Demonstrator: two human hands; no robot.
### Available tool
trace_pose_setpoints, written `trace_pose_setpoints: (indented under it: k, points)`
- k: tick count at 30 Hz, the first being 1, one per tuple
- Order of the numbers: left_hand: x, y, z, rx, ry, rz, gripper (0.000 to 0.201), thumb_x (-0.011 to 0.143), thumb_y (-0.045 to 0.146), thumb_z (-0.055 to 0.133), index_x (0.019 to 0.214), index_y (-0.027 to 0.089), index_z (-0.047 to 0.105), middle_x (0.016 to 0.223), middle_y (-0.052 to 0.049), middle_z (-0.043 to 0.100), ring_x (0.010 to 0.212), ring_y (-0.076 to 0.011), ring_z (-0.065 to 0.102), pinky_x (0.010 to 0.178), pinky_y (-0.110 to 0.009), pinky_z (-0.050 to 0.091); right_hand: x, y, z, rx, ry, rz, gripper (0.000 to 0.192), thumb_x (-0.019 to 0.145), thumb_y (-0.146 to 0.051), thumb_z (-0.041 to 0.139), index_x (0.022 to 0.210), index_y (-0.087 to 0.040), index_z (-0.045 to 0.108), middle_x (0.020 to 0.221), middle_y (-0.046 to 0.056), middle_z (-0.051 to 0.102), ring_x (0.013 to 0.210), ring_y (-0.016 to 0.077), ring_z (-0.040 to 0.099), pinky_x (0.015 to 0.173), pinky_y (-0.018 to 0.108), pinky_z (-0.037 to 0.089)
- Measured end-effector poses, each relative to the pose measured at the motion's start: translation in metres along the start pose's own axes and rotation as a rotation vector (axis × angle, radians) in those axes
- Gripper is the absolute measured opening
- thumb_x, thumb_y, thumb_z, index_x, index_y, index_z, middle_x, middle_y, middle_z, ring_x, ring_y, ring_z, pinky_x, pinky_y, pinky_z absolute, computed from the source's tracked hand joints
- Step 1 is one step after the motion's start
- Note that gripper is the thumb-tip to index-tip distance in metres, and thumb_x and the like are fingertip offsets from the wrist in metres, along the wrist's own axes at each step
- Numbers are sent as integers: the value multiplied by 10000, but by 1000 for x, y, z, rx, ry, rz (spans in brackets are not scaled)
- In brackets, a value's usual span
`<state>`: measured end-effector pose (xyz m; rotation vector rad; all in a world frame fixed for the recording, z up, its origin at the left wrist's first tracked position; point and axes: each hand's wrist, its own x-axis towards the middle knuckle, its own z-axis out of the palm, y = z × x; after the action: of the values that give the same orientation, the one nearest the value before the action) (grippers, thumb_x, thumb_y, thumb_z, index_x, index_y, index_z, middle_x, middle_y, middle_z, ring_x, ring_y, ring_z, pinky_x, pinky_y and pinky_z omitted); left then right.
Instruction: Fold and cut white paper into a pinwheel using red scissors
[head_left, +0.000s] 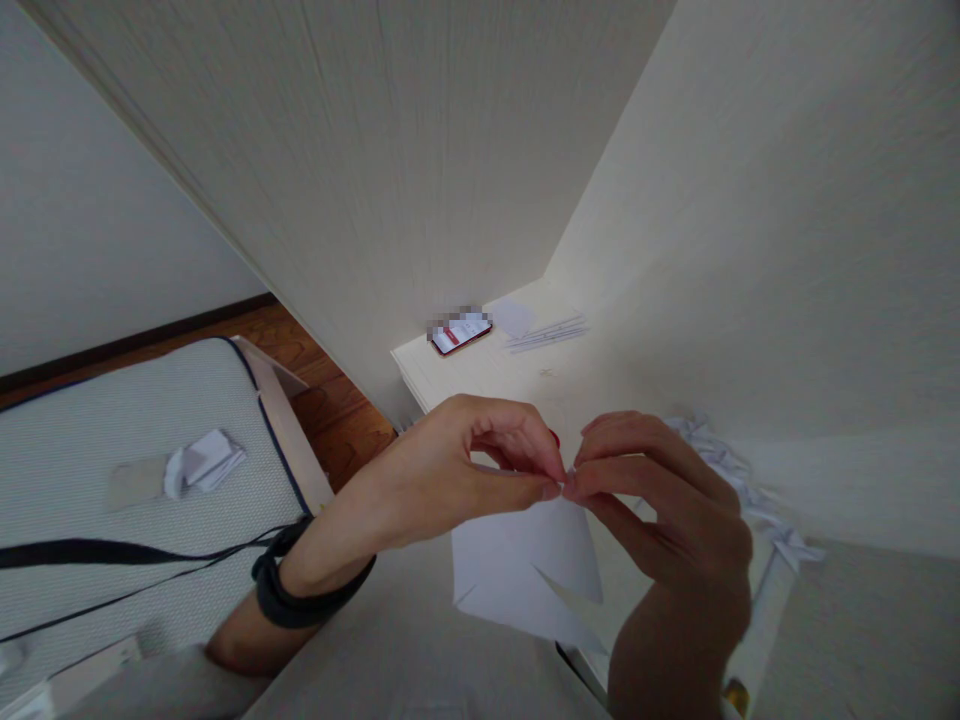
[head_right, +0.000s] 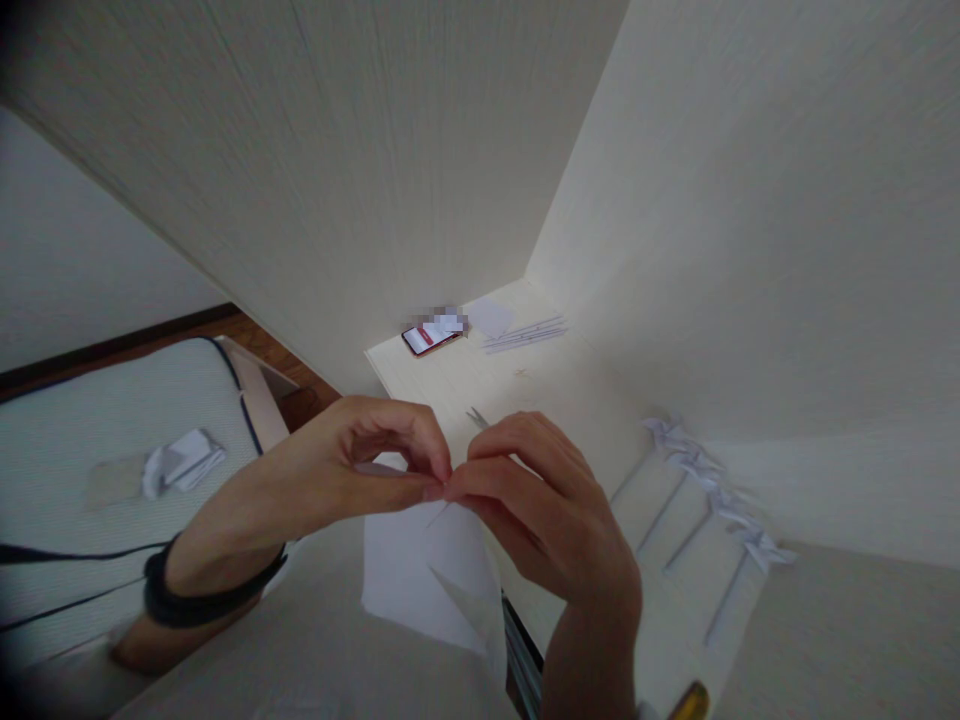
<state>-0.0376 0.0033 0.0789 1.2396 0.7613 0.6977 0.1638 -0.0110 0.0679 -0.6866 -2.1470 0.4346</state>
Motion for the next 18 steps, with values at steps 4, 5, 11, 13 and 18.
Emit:
trace_pose_setpoints:
  k: [4,5,11,13,18]
  points:
    - [0,0,0,10,2,-6,84,732,58,665,704,136,655,682,30,672,656,-64,606,658,-162,486,1,-1,0,18,-29,-1,117,904,-64,575,894,-162,637,871,30,581,815,147,557,714,320,465]
    - [0,0,1,18,9,0,83,735,64,669,700,137,651,679,31,669,654,-65,604,656,-163,484,2,-2,1,9,-38,5,120,894,-51,579,889,-161,626,867,27,581,817,144,552,716,317,460]
    - [-3,0,1,78,82,16,66,755,105,680,700,132,657,677,23,666,651,-66,586,640,-162,463,5,-9,3,-95,-25,87,147,858,-26,577,875,-171,567,865,14,579,884,136,542,783,295,445]
    - [-4,1,1,83,92,4,70,753,99,678,693,130,657,670,21,667,650,-68,589,646,-165,467,5,-11,4,-119,-13,99,153,853,-30,579,877,-180,563,865,8,580,904,133,544,815,288,443]
    - [-5,2,1,38,104,0,77,745,117,713,695,134,657,675,24,680,652,-66,605,658,-166,478,6,-11,7,-100,1,137,165,843,-43,591,880,-201,558,856,-13,589,894,127,554,849,281,448]
